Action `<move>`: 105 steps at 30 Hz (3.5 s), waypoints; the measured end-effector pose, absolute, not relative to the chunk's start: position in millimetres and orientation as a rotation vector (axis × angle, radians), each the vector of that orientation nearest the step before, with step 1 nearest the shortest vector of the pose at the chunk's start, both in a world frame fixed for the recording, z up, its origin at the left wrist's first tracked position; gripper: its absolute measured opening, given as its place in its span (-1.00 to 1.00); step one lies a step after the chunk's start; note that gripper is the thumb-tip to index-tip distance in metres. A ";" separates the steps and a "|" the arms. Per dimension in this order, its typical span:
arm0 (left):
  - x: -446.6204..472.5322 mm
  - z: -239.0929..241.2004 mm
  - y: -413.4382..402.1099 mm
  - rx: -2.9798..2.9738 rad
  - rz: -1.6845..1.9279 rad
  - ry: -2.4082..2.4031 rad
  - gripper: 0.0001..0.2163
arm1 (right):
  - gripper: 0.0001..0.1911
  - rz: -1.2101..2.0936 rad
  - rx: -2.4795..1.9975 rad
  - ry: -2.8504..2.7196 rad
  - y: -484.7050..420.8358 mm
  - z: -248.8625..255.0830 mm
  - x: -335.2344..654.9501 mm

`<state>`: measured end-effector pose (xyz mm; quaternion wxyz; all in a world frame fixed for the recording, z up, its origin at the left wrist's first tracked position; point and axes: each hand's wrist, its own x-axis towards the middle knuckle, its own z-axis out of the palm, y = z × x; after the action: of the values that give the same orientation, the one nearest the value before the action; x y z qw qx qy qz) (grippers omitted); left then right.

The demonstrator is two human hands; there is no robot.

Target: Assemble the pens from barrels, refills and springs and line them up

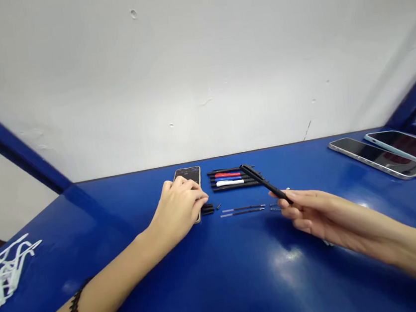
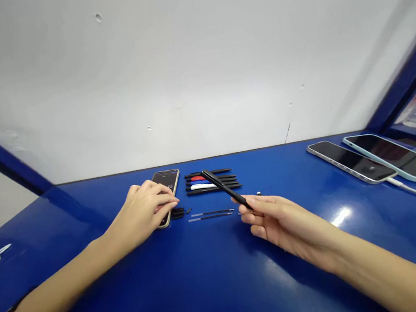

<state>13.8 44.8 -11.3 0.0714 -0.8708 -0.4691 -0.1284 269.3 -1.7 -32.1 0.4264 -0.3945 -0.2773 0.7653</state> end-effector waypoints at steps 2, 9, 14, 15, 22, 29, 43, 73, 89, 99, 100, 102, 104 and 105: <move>18.4 -6.0 39.2 -2.529 -0.622 -1.334 -0.83 | -0.94 1.938 -0.981 -0.701 -2.6 -34.1 266.3; 42.1 0.8 6.7 -2.677 -0.677 -0.645 -0.77 | -0.84 2.034 -0.929 -1.024 -15.7 -33.1 251.9; 41.8 -3.5 9.9 -2.778 -0.629 -0.667 -0.80 | -0.78 2.063 -0.900 -1.015 -19.8 -33.6 247.8; 40.6 -2.9 11.2 -2.763 -0.649 -0.687 -0.79 | -0.76 2.070 -0.901 -0.987 -19.6 -34.4 248.0; 39.5 1.5 9.5 -2.569 -0.677 -0.615 -0.72 | -0.80 2.133 -0.925 -0.803 -19.9 -39.9 249.0; 45.6 3.0 1.7 -2.483 -0.702 -0.524 -0.79 | -0.82 2.176 -0.898 -0.775 -20.1 -40.1 245.1; 43.9 9.2 2.7 -2.416 -0.757 -0.507 -0.77 | -0.81 2.130 -0.945 -0.878 -17.0 -38.2 246.6; 42.4 14.5 -5.2 -2.514 -0.741 -0.445 -0.81 | -0.78 2.182 -0.938 -0.957 -18.7 -41.7 244.2; 56.4 -5.4 -15.4 -3.222 -0.588 -1.461 -0.85 | -0.68 1.846 -1.068 -1.444 -29.6 -44.2 237.8; 43.0 3.6 -10.3 -3.011 -0.406 -1.315 -0.87 | -0.70 1.755 -1.135 -1.517 -28.0 -44.7 234.5; 38.0 5.8 -6.5 -2.962 -0.412 -1.427 -0.88 | -0.70 1.702 -1.145 -1.528 -28.0 -42.9 236.0; 26.9 7.1 2.1 -2.832 -0.394 -1.680 -0.88 | -0.70 1.572 -1.155 -1.563 -26.6 -37.8 239.8; 17.5 3.8 10.3 -2.782 -0.338 -1.778 -0.88 | -0.74 1.427 -1.176 -1.662 -22.3 -31.5 243.0; 14.1 0.9 13.7 -2.775 -0.310 -1.778 -0.88 | -0.78 1.337 -1.196 -1.739 -18.6 -28.2 243.7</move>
<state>14.1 13.7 0.9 -0.0844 -0.8353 -0.5352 -0.0933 243.7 -18.6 -28.2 0.3161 -0.4540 -0.6605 0.5076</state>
